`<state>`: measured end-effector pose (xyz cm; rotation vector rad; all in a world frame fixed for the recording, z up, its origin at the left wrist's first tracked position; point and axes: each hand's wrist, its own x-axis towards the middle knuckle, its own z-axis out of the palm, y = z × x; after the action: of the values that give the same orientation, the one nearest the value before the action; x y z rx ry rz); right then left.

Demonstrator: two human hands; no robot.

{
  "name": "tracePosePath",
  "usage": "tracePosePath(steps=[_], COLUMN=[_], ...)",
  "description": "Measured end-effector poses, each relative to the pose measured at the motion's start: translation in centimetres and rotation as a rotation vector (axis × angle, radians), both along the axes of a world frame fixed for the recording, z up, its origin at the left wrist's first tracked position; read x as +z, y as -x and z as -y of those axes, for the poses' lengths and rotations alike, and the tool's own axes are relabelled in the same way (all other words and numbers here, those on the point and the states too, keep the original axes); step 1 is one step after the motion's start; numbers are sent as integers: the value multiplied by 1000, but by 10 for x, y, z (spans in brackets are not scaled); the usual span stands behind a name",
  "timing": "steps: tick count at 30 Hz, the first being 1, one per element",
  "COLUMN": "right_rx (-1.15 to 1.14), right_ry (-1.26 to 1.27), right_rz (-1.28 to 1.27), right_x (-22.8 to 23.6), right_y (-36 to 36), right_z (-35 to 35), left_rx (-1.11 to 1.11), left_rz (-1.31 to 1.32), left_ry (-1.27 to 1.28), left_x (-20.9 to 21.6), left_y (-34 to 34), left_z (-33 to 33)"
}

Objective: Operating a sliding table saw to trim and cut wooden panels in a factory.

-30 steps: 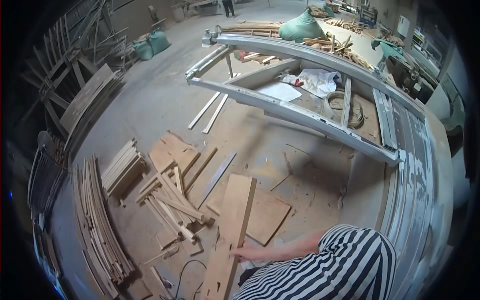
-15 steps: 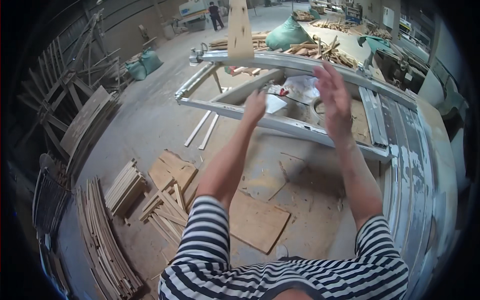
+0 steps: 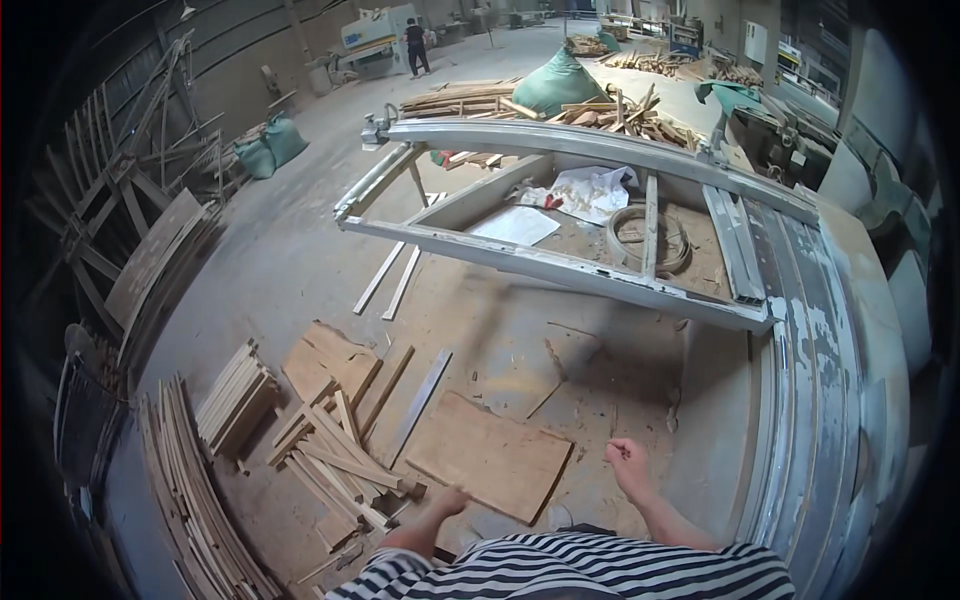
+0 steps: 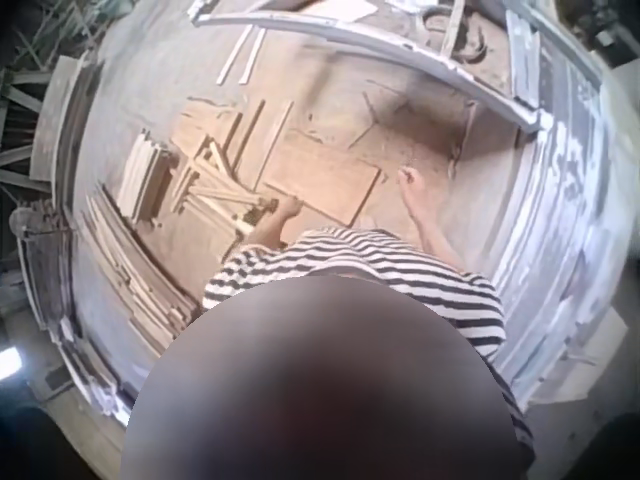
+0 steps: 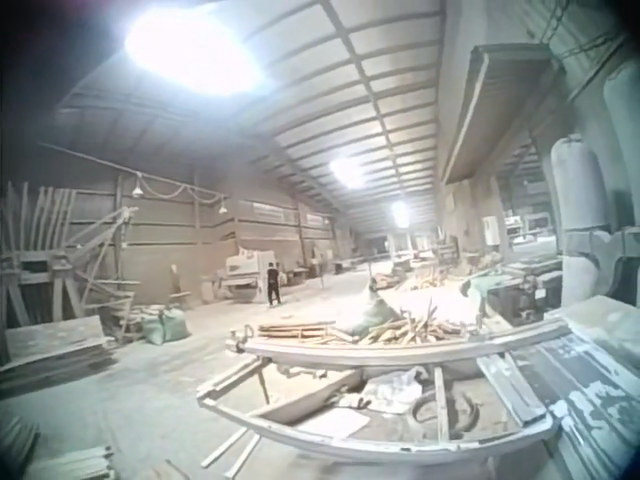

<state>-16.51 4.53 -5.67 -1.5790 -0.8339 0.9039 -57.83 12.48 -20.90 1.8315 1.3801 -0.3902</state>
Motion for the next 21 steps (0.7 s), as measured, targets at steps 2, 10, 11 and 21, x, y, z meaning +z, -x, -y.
tracePosePath(steps=[2, 10, 11, 21], right_rx=[82, 361, 388, 971], right_ry=[80, 10, 43, 643], right_rz=[99, 323, 290, 940], right_x=[7, 53, 56, -10], right_y=[16, 139, 159, 182], right_z=[-18, -96, -92, -36], left_rx=[531, 1488, 1504, 1322], left_rz=[-75, 252, 261, 219], left_ry=[-31, -1, 37, -50], left_x=[-6, -43, -49, -108], left_y=[80, 214, 217, 260], left_z=[45, 159, 170, 231])
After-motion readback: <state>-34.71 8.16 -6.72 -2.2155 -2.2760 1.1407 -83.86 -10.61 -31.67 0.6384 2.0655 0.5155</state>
